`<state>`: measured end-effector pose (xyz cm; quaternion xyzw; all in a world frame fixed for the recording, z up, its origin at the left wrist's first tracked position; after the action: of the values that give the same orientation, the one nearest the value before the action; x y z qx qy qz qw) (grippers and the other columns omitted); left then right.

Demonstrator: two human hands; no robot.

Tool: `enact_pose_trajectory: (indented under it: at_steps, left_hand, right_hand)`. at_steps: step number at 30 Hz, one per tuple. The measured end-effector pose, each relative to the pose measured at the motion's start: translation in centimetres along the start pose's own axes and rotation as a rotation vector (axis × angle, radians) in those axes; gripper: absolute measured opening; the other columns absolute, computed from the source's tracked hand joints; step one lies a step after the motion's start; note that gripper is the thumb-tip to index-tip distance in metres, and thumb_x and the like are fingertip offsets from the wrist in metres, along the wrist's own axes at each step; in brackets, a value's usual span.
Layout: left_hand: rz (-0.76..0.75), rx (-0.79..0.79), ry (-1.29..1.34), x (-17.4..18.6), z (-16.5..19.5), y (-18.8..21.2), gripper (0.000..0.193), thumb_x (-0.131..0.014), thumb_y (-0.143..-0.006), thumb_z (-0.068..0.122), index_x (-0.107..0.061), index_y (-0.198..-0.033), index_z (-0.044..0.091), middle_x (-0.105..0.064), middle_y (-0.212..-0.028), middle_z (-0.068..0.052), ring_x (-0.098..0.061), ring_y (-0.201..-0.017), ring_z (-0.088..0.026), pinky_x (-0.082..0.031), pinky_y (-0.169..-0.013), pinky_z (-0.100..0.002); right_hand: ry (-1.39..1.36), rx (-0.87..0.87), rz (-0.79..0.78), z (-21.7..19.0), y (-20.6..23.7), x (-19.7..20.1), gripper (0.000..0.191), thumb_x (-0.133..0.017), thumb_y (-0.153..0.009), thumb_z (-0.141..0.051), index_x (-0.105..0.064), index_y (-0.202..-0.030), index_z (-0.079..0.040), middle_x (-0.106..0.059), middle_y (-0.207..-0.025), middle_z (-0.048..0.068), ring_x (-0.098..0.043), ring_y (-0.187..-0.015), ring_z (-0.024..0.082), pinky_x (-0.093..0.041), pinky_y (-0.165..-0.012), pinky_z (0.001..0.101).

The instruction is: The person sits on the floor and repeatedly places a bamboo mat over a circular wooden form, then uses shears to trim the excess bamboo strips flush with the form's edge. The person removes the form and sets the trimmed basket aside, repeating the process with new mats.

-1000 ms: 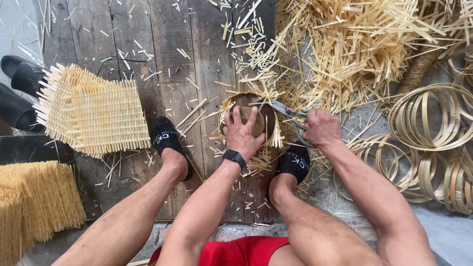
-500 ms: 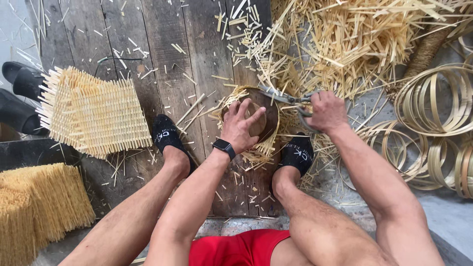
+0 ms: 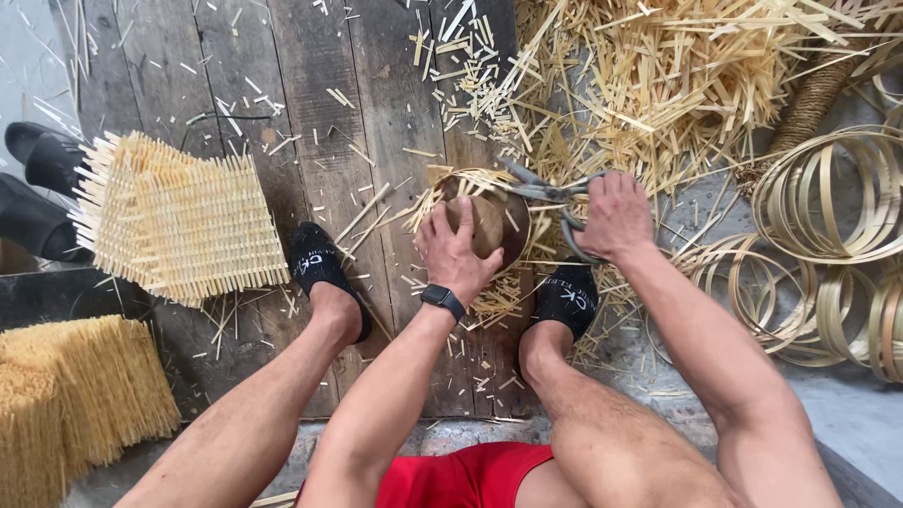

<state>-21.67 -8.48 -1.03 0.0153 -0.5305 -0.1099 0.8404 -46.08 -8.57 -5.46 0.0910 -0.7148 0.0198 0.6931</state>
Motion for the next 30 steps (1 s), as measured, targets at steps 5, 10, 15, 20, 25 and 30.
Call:
enact_pose_trajectory:
  at_steps: [5, 10, 15, 20, 25, 30]
  left_hand:
    - [-0.074, -0.076, -0.091, 0.0, -0.2, -0.4, 0.108, -0.094, -0.057, 0.043, -0.042, -0.149, 0.019, -0.039, -0.144, -0.021, -0.039, -0.133, -0.04, -0.028, -0.111, -0.062]
    - [-0.096, -0.129, -0.005, 0.3, 0.2, -0.6, 0.112, -0.093, -0.06, 0.036, -0.037, -0.156, 0.019, -0.036, -0.147, -0.024, -0.035, -0.136, -0.046, -0.038, -0.112, -0.055]
    - [-0.115, -0.091, -0.019, -0.2, 0.1, -0.5, 0.111, -0.092, -0.062, 0.034, -0.034, -0.156, 0.019, -0.034, -0.149, -0.025, -0.035, -0.137, -0.046, -0.042, -0.108, -0.054]
    - [-0.095, -0.07, 0.002, 0.0, 0.0, -0.5, 0.111, -0.091, -0.061, 0.035, -0.035, -0.157, 0.021, -0.034, -0.148, -0.026, -0.036, -0.135, -0.047, -0.044, -0.107, -0.053]
    - [-0.039, -0.045, 0.02, -0.2, 0.1, -0.2, 0.102, -0.091, -0.059, 0.033, -0.045, -0.149, 0.018, -0.039, -0.147, -0.025, -0.038, -0.132, -0.048, -0.042, -0.107, -0.054]
    - [0.029, -0.161, 0.004, 0.7, 2.5, 0.9, 0.099, -0.089, -0.06, 0.039, -0.049, -0.146, 0.012, -0.042, -0.144, -0.03, -0.039, -0.129, -0.048, -0.036, -0.112, -0.056]
  right_hand:
    - [-0.031, 0.005, 0.011, -0.2, 0.1, -0.7, 0.02, -0.067, -0.077, -0.016, -0.066, -0.09, -0.001, -0.065, -0.086, 0.015, -0.064, -0.079, 0.026, -0.056, -0.067, 0.037]
    - [-0.048, 0.023, 0.061, 0.9, 1.1, -1.7, 0.018, -0.066, -0.071, -0.016, -0.066, -0.079, -0.001, -0.065, -0.077, 0.017, -0.064, -0.071, 0.026, -0.056, -0.057, 0.0377]
    - [-0.092, -0.013, 0.021, 0.6, 1.2, -2.3, 0.02, -0.068, -0.077, -0.021, -0.067, -0.082, -0.002, -0.066, -0.078, 0.017, -0.066, -0.071, 0.027, -0.056, -0.057, 0.0401]
    - [-0.114, -0.049, -0.1, 1.3, 1.3, -1.3, 0.04, -0.068, -0.081, -0.038, -0.063, -0.096, -0.001, -0.061, -0.093, 0.015, -0.061, -0.087, 0.027, -0.054, -0.074, 0.0405]
    - [0.045, -0.157, -0.376, 1.4, 4.0, -1.3, 0.064, -0.059, -0.092, -0.063, -0.055, -0.108, -0.002, -0.051, -0.098, 0.013, -0.049, -0.094, 0.025, -0.045, -0.091, 0.0413]
    - [-0.209, -0.249, -0.078, -0.6, 3.8, 0.0, 0.053, -0.075, -0.055, -0.022, -0.056, -0.1, -0.004, -0.054, -0.101, 0.017, -0.053, -0.099, 0.033, -0.047, -0.088, 0.046]
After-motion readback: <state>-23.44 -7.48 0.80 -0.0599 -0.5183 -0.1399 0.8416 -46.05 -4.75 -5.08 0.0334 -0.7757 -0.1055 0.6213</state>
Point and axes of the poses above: each hand's wrist, its own y-axis away from the middle knuckle, its own x-axis out of the back of the hand, z = x × y, the point moved 9 cm from there along -y, towards the middle knuckle
